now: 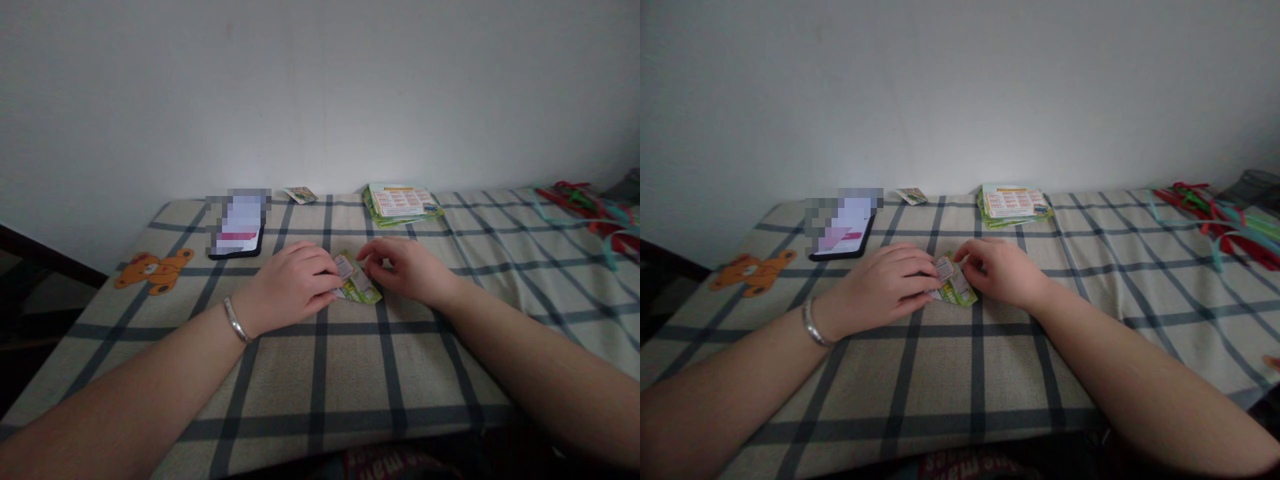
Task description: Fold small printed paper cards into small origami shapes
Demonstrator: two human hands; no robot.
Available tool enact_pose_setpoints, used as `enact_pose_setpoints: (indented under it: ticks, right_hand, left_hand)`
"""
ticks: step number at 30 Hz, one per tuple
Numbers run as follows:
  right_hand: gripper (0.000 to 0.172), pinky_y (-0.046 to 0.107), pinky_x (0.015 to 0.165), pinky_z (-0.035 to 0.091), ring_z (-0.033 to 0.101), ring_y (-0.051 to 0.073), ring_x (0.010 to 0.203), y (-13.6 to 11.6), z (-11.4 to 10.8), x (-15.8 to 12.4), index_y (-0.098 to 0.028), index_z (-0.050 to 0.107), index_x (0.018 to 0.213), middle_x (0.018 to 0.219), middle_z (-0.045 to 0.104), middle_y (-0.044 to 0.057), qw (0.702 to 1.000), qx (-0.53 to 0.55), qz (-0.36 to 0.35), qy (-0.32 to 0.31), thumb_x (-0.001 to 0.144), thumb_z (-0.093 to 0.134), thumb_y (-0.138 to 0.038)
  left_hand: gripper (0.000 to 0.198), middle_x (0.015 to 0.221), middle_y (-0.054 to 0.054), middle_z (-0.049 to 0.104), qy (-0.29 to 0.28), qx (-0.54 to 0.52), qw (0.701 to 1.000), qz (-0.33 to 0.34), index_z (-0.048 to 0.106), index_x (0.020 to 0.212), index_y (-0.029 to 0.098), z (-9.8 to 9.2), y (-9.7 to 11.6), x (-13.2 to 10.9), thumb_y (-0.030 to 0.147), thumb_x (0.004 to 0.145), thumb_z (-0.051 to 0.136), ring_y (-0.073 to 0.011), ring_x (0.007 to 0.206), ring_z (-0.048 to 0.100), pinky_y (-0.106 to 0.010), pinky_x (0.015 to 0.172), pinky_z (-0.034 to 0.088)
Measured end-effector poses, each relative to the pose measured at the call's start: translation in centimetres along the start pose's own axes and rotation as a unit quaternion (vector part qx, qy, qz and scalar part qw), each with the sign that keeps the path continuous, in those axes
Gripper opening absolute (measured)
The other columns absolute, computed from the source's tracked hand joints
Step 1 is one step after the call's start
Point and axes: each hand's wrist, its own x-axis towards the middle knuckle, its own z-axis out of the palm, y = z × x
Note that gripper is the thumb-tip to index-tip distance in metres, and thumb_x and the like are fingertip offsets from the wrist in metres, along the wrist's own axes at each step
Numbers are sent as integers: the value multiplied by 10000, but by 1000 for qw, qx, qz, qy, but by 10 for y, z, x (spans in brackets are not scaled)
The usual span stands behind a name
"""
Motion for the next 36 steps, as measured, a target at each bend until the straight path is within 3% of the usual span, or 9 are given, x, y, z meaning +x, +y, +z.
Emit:
enact_pose_setpoints:
  ticks: [5,10,15,23,29,36]
  right_hand:
    - [233,248,683,439,593,139,751,0,-1,0,-190,642,1000,868,678,36,998,-22,-51,-4,825,500,-133]
    - [213,287,746,442,593,176,831,-1,-3,2,-198,670,906,882,670,39,989,-97,-90,-63,805,509,-102]
    - [212,295,770,445,602,186,871,-2,-2,1,-214,676,1007,943,677,44,985,-123,-101,-66,851,546,-150]
    - [201,311,782,460,601,197,915,4,-2,1,-238,690,1039,1014,665,47,983,-132,-105,-76,892,588,-330]
    - [182,310,851,458,592,181,958,4,0,1,-236,708,1020,1071,657,41,980,-96,-162,-70,884,609,-306]
    - [179,320,835,446,584,192,957,1,-1,1,-227,704,1012,1061,676,39,975,-114,-177,-76,892,595,-304]
  left_hand:
    - [174,1000,-30,692,-8,37,999,36,686,1022,210,-1,-3,0,237,898,567,-206,1029,591,-423,976,452]
    - [177,994,-31,697,-20,46,997,52,694,960,209,-2,-8,0,219,913,524,-200,1000,594,-407,937,474]
    - [206,1025,-20,697,-15,23,998,48,690,1011,221,-2,-10,-1,186,913,512,-192,1009,597,-390,924,484]
    - [229,1039,-1,706,12,-31,999,10,672,1029,200,5,-7,-2,113,896,508,-183,986,608,-362,910,497]
    - [169,893,-36,660,22,-59,998,-32,687,876,167,8,-9,-2,88,856,538,-178,851,600,-324,783,506]
    - [160,950,-43,655,8,-107,993,-48,676,917,163,6,-5,-2,146,891,518,-168,895,598,-313,824,494]
